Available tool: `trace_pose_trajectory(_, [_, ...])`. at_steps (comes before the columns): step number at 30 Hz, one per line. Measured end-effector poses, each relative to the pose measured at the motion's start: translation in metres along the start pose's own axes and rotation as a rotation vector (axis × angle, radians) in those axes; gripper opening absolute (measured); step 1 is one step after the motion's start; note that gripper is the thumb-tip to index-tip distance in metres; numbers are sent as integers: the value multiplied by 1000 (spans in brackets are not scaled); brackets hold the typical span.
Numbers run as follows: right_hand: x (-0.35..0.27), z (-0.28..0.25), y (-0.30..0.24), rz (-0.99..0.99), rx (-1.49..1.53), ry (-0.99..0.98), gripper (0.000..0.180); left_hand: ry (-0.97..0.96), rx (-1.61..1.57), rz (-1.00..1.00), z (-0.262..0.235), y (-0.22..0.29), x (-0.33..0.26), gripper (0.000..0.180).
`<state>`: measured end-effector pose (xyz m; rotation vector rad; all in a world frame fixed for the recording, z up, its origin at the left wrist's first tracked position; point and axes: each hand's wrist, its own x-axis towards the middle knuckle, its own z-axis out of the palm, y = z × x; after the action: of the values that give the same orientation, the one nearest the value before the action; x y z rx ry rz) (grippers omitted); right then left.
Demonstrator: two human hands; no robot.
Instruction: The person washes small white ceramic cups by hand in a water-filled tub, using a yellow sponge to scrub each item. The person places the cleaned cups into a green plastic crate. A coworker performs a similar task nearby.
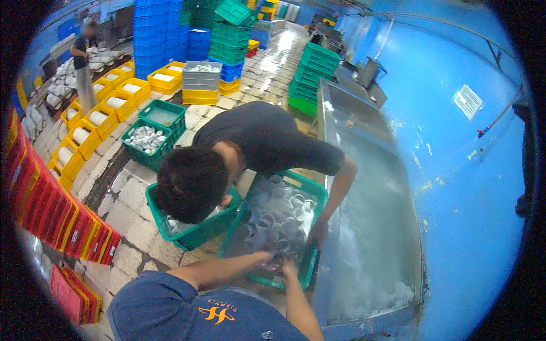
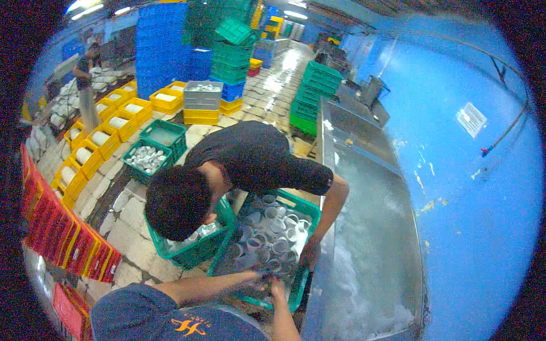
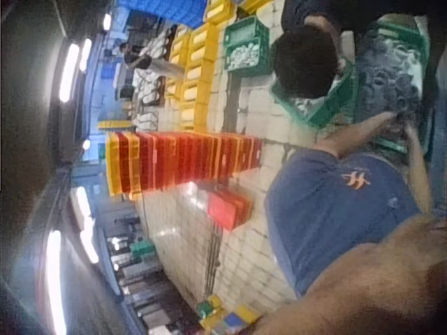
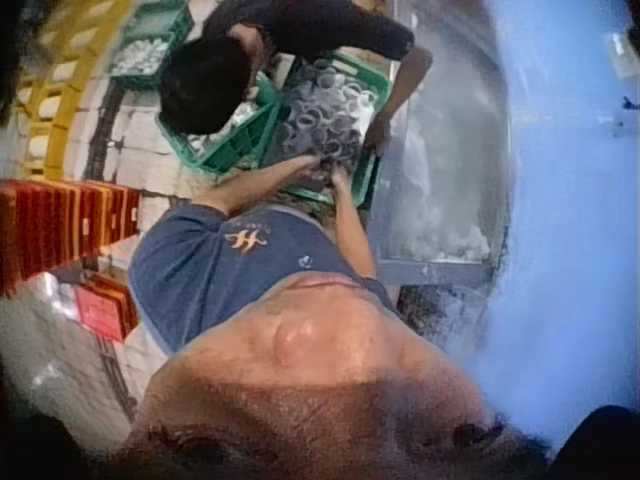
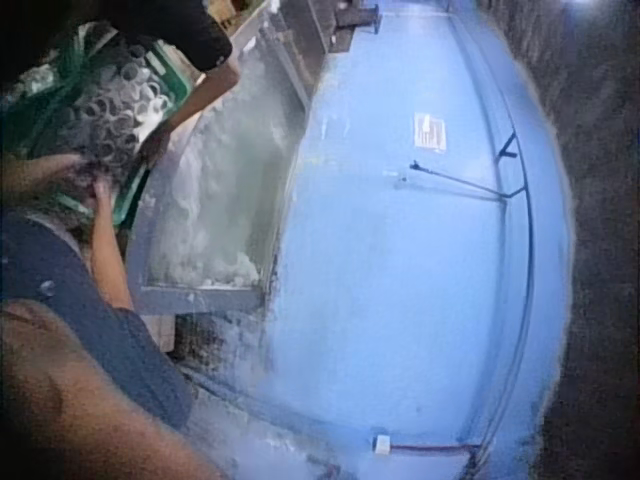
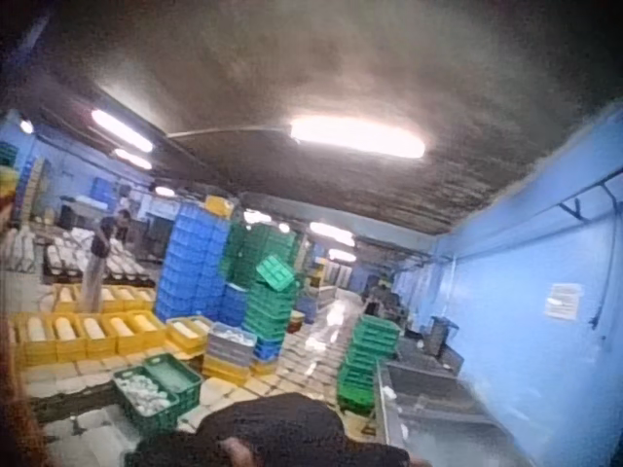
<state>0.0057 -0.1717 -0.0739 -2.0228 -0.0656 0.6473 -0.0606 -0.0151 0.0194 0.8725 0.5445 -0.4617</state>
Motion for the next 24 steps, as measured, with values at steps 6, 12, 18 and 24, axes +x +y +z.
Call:
trace_pose_trajectory(6, [-23, -48, -66, 400, 524, -136, 59, 77, 1127, 570, 13, -23, -10, 26])
trace_pose_trajectory(12, [3, -51, -44, -411, -88, -27, 64, 101, 171, 248, 40, -29, 14, 25])
trace_pose_trajectory(18, [11, -58, -52, -13, 12, -111, 52, 180, 902, 477, 51, -30, -4, 32])
trace_pose_trajectory(24, [-8, -73, -68, 360, 437, -359, 49, -144, 1066, 620, 24, -1, -10, 41])
